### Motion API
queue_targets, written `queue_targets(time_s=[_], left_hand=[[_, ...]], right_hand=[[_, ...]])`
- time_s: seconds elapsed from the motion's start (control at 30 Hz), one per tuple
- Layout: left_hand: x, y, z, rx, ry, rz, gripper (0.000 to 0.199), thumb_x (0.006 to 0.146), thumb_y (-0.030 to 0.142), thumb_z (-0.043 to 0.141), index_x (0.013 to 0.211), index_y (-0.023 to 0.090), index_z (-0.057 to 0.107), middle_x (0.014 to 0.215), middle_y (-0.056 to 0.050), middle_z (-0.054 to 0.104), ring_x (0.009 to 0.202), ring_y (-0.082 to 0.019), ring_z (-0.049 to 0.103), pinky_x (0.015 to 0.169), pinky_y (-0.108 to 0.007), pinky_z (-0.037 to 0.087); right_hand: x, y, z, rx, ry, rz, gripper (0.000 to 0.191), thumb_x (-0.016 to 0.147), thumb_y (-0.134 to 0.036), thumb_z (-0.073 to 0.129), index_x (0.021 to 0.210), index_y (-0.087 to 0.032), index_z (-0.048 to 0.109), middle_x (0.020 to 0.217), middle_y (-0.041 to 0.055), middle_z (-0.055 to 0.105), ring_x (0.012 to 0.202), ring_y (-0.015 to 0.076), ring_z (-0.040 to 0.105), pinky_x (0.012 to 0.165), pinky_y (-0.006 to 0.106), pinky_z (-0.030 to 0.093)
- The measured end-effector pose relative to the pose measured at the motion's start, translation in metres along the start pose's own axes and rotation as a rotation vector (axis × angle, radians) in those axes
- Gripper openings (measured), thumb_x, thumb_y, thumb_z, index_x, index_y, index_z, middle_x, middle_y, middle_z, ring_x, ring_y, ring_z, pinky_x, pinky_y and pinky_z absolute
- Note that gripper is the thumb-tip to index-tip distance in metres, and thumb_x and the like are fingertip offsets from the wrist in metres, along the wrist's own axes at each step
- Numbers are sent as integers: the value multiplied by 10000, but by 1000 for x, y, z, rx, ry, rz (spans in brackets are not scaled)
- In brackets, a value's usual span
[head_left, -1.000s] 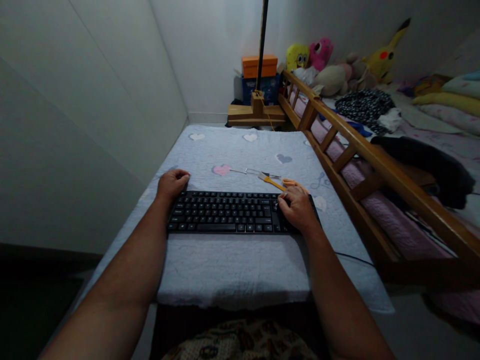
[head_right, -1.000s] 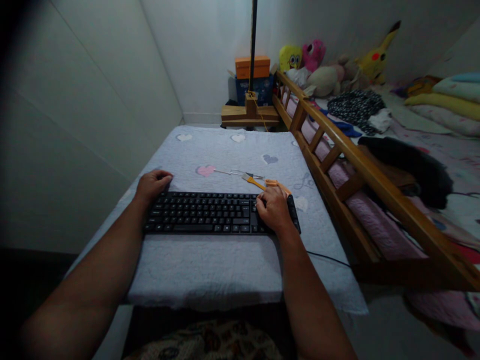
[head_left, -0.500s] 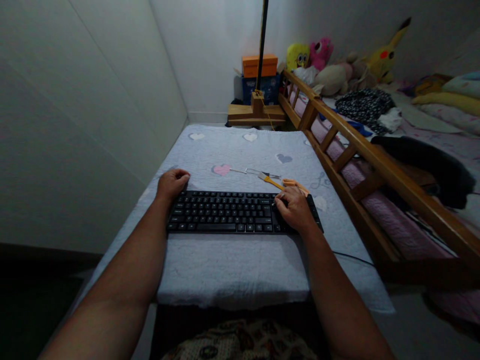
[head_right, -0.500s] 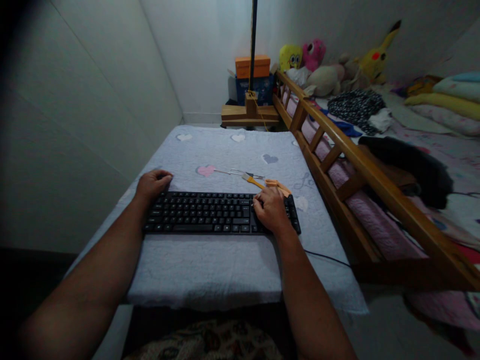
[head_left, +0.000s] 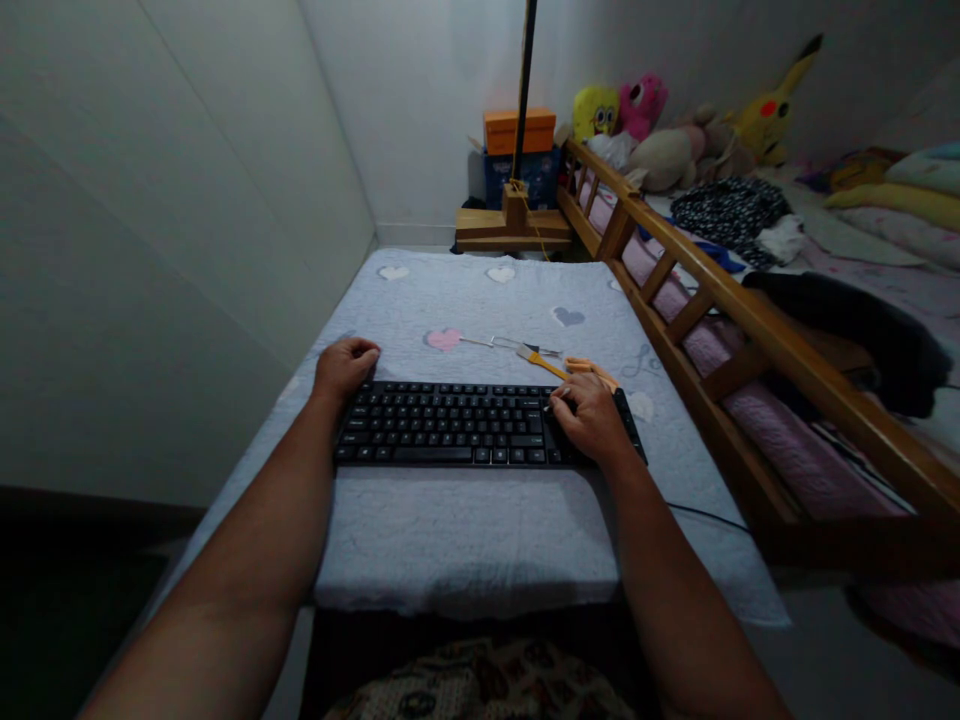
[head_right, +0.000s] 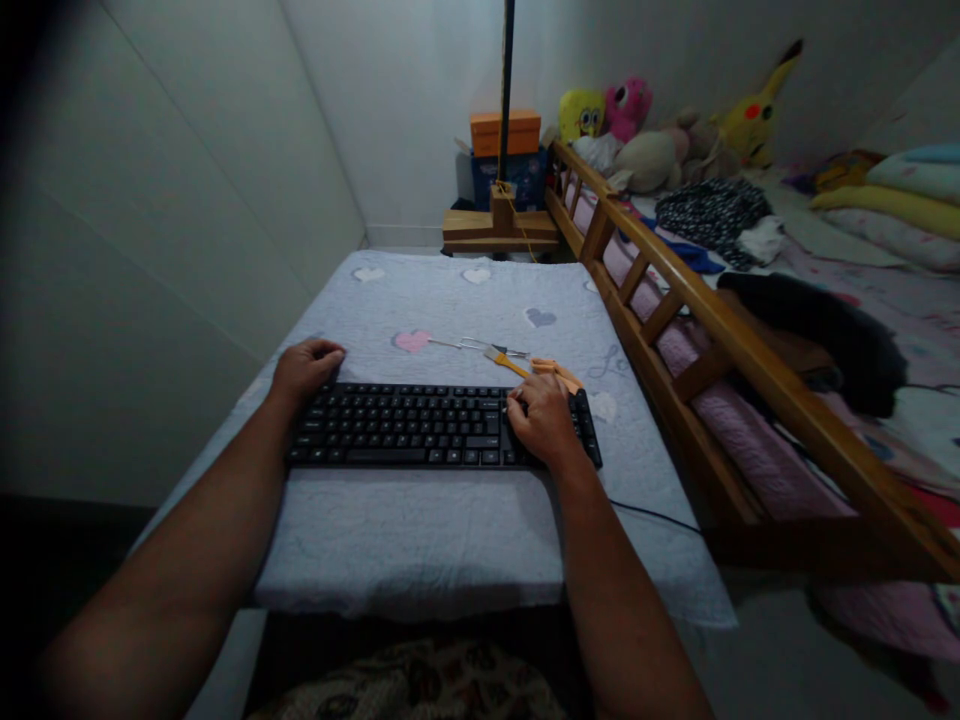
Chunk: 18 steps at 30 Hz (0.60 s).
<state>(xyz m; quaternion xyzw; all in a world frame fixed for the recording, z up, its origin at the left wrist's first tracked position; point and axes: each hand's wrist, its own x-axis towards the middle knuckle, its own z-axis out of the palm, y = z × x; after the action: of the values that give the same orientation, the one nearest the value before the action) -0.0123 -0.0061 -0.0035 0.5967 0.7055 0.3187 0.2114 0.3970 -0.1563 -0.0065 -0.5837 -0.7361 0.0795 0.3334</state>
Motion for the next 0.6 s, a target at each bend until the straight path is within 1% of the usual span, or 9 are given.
queue_targets(time_s=[0.23,0.47,0.6], left_hand=[[2,-2,1,6,-5,2,174,740,349,680,822,240,789,953,-68,841,1002,-294,765,978,-370,603],[2,-3,1,10,3,11,171,736,367,679,809,259,789,926,-51,837,1026,-301,768,988,-372,610],[3,-4,2,3,-4,9,181,734,370,671,807,254,790,914,-55,833,996,-297,766,987,-378,610]], right_hand=[[0,4,-3,-27,11,-8,197,985,-223,638,806,-253,715,875,81,746,984,319,699,1022,528,537],[0,5,-3,-55,27,-19,208,983,-213,648,786,-261,694,858,72,731,965,310,694,986,501,550],[0,6,-2,-60,28,-20,217,985,-208,638,779,-261,681,840,69,726,943,304,695,987,501,548]])
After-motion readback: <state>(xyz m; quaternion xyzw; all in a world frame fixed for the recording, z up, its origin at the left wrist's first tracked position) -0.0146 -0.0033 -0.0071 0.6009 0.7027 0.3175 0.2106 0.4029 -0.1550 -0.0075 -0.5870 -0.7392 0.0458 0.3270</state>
